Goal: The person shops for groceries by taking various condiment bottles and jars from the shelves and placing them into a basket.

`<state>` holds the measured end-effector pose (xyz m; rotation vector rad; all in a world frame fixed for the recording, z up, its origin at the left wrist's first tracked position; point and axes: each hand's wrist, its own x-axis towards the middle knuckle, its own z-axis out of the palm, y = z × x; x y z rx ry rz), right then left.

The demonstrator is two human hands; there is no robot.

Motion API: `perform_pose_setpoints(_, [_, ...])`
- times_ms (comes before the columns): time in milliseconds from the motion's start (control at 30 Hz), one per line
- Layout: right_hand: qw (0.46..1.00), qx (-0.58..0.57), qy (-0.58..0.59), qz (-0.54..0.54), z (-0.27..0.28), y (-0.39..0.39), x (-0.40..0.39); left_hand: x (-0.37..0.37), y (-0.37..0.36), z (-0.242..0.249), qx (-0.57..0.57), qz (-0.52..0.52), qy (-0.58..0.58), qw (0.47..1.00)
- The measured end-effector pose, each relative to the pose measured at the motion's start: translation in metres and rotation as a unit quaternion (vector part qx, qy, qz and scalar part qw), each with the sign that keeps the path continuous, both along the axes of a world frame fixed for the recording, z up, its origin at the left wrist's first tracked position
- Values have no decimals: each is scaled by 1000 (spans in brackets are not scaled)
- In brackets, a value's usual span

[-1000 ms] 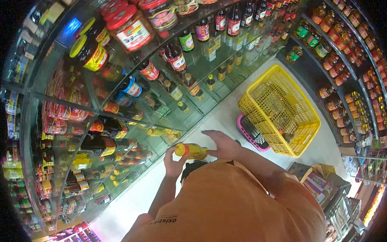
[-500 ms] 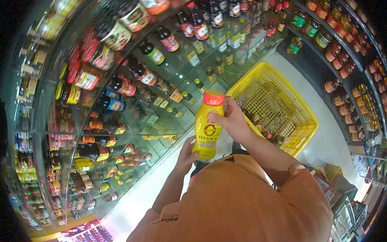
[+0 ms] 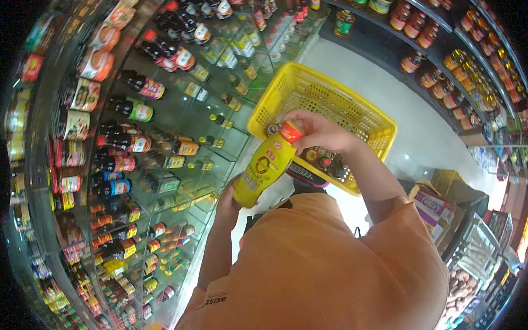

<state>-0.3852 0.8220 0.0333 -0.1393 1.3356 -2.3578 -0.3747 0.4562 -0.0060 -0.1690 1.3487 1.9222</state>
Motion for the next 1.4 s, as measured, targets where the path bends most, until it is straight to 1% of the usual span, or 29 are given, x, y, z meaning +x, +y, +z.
perform_pose_setpoints(33, [997,61,16,-44,1,9,7,-1,4,-4,-2,-7,-4,1000])
perform_pose_setpoints(100, [969,208,17,-133,-5,33,19,-3,9,-23,-85,-66,135,985])
perform_pose_setpoints(133, [969,207,13,-136,-8,44,26,-3,2,-36,-86,-71,132,985])
perform_pose_setpoints(167, [922,355,5,-154,-12,53,32,-4,-14,-50,-122,-68,106,984])
perform_pose_setpoints(200, [854,493,-4,-165,-15,60,37,-3,-34,-66,-160,-63,81,982])
perform_pose_setpoints(233, [795,583,-2,-168,-18,63,42,0,-55,-84,-195,-48,75,977])
perform_pose_setpoints(267, [797,580,-7,-168,-29,66,46,7,-77,-102,-229,-32,68,970])
perform_pose_setpoints(333, [688,705,-89,-146,-68,68,53,20,-114,-134,-373,-18,26,927])
perform_pose_setpoints(400, [676,718,-99,-133,-119,74,61,45,-159,-169,-404,-7,4,915])
perform_pose_setpoints(467, [631,752,-111,-154,-182,81,69,83,-198,-197,-426,25,-27,904])
perform_pose_setpoints(533, [631,751,-137,-137,-206,76,69,123,-226,-211,-425,29,-30,904])
perform_pose_setpoints(600, [642,737,-186,-94,-238,78,72,152,-231,-198,-453,14,-109,885])
perform_pose_setpoints(633, [635,742,-207,-59,-247,77,73,171,-245,-206,-443,13,-137,886])
perform_pose_setpoints(700, [631,746,-210,-42,-277,78,78,194,-246,-193,-489,-97,-42,866])
perform_pose_setpoints(733, [624,750,-217,-31,-286,75,79,194,-236,-177,-511,-116,-118,844])
perform_pose_setpoints(767, [631,738,-239,-8,-278,70,74,213,-249,-193,-513,-110,-124,843])
perform_pose_setpoints(833, [627,740,-244,14,-299,73,76,252,-268,-222,-434,62,-169,883])
perform_pose_setpoints(933, [634,743,-216,3,-307,63,81,234,-233,-169,-445,63,-169,877])
perform_pose_setpoints(967, [645,736,-205,-4,-322,67,84,227,-227,-158,-484,-22,-88,870])
perform_pose_setpoints(1000, [657,729,-189,-10,-331,70,83,226,-227,-164,-487,0,-96,868])
perform_pose_setpoints(1067, [672,709,-214,-1,-342,73,80,230,-238,-175,-470,-28,-48,881])
perform_pose_setpoints(1133, [624,756,-193,54,-363,79,80,229,-230,-174,-460,57,-91,881])
perform_pose_setpoints(1167, [605,773,-178,65,-368,83,80,229,-232,-180,-463,61,-88,880])
perform_pose_setpoints(1200, [636,755,-146,64,-403,106,93,231,-236,-186,-464,63,-85,879])
perform_pose_setpoints(1233, [621,754,-188,102,-403,106,83,231,-240,-185,-467,90,-91,875])
perform_pose_setpoints(1267, [601,753,-232,137,-390,105,70,230,-243,-182,-482,60,-74,871])
perform_pose_setpoints(1300, [611,756,-221,83,-369,97,66,232,-246,-177,-496,28,-56,866])
perform_pose_setpoints(1333, [620,755,-210,27,-347,82,61,236,-249,-172,-495,49,-59,865])
perform_pose_setpoints(1400, [627,763,-152,39,-343,82,48,242,-257,-166,-484,75,-88,867])
